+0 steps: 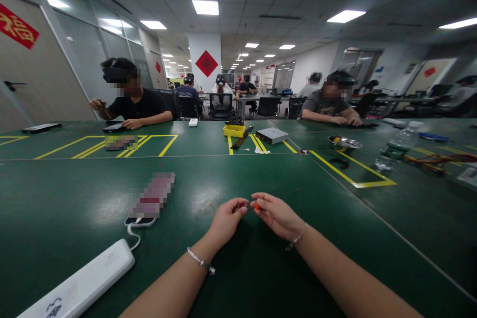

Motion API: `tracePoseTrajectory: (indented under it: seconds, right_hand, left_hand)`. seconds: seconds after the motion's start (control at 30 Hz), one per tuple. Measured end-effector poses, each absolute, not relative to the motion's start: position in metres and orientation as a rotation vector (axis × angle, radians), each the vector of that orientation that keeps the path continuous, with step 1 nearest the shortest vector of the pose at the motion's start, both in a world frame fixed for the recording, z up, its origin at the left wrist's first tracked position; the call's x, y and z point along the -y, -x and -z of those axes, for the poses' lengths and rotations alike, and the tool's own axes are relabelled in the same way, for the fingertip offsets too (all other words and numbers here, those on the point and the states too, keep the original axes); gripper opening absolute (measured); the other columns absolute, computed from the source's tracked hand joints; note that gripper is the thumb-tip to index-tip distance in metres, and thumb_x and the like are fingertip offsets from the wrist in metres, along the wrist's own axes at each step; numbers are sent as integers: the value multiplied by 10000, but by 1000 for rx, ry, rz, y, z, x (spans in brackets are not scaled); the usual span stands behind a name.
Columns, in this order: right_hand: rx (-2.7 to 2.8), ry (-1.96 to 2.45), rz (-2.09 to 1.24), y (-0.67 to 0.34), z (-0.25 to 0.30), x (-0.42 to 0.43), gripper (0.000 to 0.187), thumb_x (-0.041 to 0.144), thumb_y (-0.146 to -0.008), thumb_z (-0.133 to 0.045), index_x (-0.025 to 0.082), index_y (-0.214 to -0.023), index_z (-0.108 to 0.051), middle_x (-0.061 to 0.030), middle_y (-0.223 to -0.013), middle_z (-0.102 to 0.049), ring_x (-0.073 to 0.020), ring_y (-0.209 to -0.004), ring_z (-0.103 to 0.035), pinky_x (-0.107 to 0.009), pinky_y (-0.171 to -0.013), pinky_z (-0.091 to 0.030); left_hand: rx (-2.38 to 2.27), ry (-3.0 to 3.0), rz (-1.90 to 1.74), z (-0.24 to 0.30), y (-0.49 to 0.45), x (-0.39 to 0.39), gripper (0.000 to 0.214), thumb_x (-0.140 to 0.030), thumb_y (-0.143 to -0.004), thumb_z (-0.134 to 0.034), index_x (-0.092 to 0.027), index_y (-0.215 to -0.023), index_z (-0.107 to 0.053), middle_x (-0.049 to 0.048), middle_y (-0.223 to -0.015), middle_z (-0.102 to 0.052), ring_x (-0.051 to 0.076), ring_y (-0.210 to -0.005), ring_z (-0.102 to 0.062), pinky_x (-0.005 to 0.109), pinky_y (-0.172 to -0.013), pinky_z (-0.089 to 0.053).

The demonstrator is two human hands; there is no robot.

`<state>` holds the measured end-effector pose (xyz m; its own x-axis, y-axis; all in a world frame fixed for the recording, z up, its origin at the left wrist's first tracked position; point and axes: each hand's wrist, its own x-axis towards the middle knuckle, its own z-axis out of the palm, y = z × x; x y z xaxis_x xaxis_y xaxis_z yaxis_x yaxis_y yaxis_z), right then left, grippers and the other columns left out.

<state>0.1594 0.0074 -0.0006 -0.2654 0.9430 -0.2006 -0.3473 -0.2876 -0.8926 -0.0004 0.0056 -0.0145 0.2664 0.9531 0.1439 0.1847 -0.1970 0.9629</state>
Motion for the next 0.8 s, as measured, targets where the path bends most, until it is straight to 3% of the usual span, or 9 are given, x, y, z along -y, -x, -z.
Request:
tracePoseTrajectory:
  seconds: [0.1, 0.2, 0.43, 0.63, 0.8]
  right_hand:
    - [899, 845, -1845, -147, 3, 2, 208, 213, -648, -648, 162, -832, -566, -2, -721, -578, -40, -595, -507, -155, -553, -396]
    - [880, 850, -1777, -152, 6, 0, 151, 220, -629, -667, 148, -728, -579, 21, -646, -550, -30, -540, -474, -149, -489, -365]
    - [915, 954, -1766, -160, 9, -6, 211, 129, -566, -690, 124, -768, -626, -40, -824, -616, -65, -659, -540, -209, -655, -428]
    - [1023, 973, -1731, -154, 11, -2, 241, 283, -629, -666, 130, -799, -588, -15, -658, -601, -49, -497, -490, -181, -460, -359]
    - [973, 948, -1662, -152, 15, -3, 266, 346, -605, -677, 140, -728, -561, 27, -567, -542, -43, -473, -455, -180, -446, -329]
  left_hand:
    - [-1073, -1649, -1031, 14, 1, -6, 218, -244, -768, -454, -173, -917, -597, 14, -761, -621, 138, -713, -553, 254, -678, -423]
    - [-1116, -1599, -1038, 16, 1, -7, 244, -267, -779, -443, -159, -949, -580, 1, -673, -586, 130, -651, -540, 250, -635, -422]
    - [-1009, -1447, -1160, 25, 1, -11, 170, -150, -722, -492, -167, -889, -517, -11, -696, -555, 114, -668, -544, 238, -642, -426]
    - [-919, -1353, -1145, 23, 2, -12, 109, -135, -728, -480, -161, -832, -500, 31, -823, -614, 119, -717, -575, 256, -685, -439]
    - [-931, -1333, -1107, 21, 1, -10, 139, -204, -741, -501, -143, -864, -513, 48, -796, -635, 126, -677, -582, 274, -673, -446]
